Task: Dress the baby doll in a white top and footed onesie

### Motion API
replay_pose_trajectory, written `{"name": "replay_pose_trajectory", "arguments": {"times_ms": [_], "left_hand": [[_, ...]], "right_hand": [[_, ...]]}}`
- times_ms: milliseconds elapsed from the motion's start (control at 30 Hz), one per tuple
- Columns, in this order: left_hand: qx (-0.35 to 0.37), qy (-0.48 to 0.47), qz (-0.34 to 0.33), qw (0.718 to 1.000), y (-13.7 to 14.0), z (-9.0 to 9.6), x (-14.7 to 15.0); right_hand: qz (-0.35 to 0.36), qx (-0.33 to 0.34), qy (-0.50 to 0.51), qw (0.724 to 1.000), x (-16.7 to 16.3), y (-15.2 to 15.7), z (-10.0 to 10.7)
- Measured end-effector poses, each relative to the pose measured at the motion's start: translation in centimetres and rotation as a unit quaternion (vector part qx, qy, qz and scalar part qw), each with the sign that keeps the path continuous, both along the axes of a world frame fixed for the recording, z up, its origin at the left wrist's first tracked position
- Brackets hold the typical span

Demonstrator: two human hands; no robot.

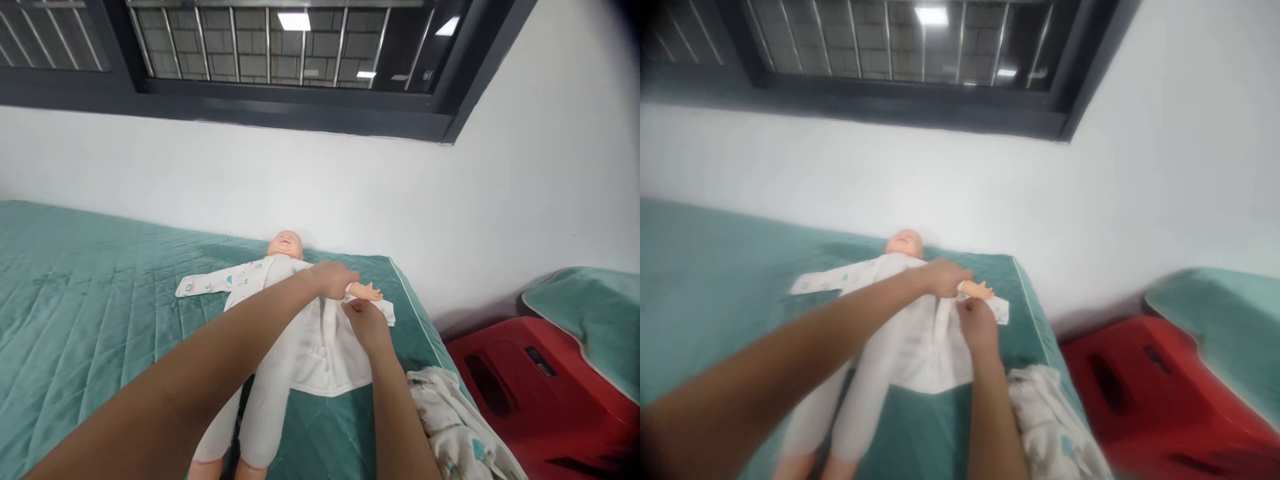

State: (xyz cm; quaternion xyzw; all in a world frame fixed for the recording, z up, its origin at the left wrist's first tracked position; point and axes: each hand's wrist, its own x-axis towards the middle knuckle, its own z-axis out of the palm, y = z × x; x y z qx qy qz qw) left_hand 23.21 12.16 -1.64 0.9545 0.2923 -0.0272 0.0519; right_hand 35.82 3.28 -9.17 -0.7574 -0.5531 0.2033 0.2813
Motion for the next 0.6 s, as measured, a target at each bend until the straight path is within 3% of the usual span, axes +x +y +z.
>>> {"name": "replay_pose_trajectory", "arguments": {"times_ms": [300,400,600], "left_hand": [[0.019,-0.029,-0.001,0.999,0.4,-1.2,-0.1],[0.022,-0.024,0.000,0.999,0.3,-1.2,-0.2],[0.024,-0.022,-0.002,0.999,-0.1,-1.3,-0.4]], "right_hand": [[-0.025,-0.010,-0.067,0.997,0.0,0.9,-1.2],[-0.038,0.017,-0.008,0.999,0.9,0.8,-1.1],[-0.135,0.112,0.084,0.981,3.9,0.9,-1.1]]}}
